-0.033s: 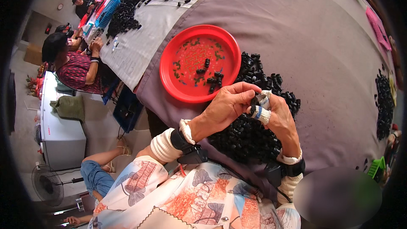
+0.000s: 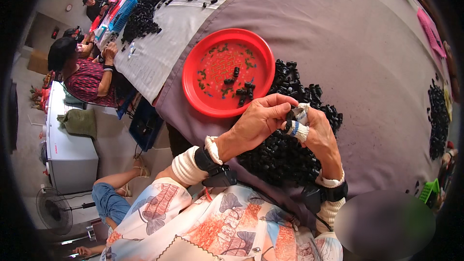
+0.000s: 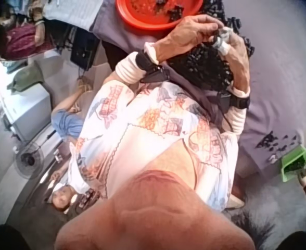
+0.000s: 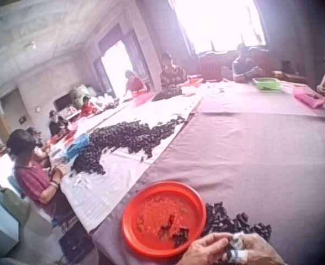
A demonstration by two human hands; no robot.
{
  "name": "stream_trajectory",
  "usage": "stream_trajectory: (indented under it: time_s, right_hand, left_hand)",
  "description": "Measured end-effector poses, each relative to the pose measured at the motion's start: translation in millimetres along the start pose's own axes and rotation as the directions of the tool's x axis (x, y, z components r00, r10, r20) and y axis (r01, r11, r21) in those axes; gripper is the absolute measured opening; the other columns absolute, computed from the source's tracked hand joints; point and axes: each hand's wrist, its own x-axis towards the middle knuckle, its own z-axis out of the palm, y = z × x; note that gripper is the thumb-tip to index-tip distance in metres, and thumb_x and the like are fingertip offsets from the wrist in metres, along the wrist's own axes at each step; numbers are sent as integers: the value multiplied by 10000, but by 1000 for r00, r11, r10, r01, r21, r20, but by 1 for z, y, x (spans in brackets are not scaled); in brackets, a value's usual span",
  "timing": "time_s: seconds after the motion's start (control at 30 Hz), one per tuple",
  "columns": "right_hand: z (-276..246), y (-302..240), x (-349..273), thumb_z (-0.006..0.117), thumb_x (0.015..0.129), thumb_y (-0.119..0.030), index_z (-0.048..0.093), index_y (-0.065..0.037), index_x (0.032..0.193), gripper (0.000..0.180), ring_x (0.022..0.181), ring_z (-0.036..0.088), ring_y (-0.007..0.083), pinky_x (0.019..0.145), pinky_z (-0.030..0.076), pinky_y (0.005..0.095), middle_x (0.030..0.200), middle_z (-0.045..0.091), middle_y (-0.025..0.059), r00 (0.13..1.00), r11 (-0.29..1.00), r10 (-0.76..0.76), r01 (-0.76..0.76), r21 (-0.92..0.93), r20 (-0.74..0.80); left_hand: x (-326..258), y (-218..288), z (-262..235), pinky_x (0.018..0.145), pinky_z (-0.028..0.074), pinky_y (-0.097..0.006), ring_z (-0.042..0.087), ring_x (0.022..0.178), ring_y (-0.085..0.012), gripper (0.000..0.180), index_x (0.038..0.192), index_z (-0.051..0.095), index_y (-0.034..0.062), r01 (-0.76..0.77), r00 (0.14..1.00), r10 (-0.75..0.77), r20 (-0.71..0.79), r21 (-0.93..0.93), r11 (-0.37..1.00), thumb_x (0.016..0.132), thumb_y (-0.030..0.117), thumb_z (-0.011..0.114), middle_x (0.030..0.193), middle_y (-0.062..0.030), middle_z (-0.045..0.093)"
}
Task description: Sorting and inspecting small black plastic components at a workstation.
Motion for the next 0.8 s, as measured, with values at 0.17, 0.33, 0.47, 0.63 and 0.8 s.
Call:
stream_trajectory:
  time_s: [0.17, 0.33, 0.47, 0.63, 0.8]
  right_hand:
    - [-4, 4, 0, 702, 704, -327, 547, -24, 754, 344, 416, 456, 68, 376, 346, 214, 550, 494, -6, 1000, 999, 5, -6, -47, -16]
    - [-6, -2, 2, 671, 716, -333, 530, -13, 759, 352, 412, 477, 93, 383, 367, 243, 547, 489, 14, 999, 999, -31, 31, -25, 20]
    - [-7, 2, 3, 669, 710, -304, 528, -24, 759, 317, 428, 464, 83, 384, 363, 236, 552, 485, 7, 1000, 999, -30, 30, -23, 5]
    - [-8, 12, 3, 737, 687, -323, 560, -39, 808, 356, 443, 468, 67, 371, 373, 210, 576, 493, -5, 998, 998, -62, 62, -9, 2]
    - [-8, 16, 4, 733, 686, -337, 557, -36, 804, 368, 449, 470, 65, 371, 373, 209, 575, 491, -8, 999, 998, -52, 52, -25, 2]
  left_hand:
    - [3, 2, 4, 627, 452, -212, 547, 747, -85, 171, 1011, 564, 11, 36, 999, -36, -14, -21, 999, 885, 117, 517, 885, -34, 583]
    - [-1, 15, 9, 657, 466, -237, 561, 749, -103, 188, 1041, 548, 10, 23, 999, -24, -49, -15, 1000, 896, 116, 492, 866, -47, 590]
    - [4, 10, 3, 694, 474, -254, 570, 780, -112, 174, 1027, 558, 5, 21, 999, -23, -31, -52, 998, 896, 93, 483, 861, -53, 591]
    - [4, 7, 7, 724, 473, -251, 570, 807, -105, 176, 1029, 558, 6, 42, 999, -43, -29, -33, 999, 900, 90, 474, 887, -53, 596]
    - [2, 5, 6, 748, 472, -253, 569, 835, -111, 176, 1029, 556, 3, 32, 999, -33, -6, -32, 999, 900, 85, 470, 933, -59, 597]
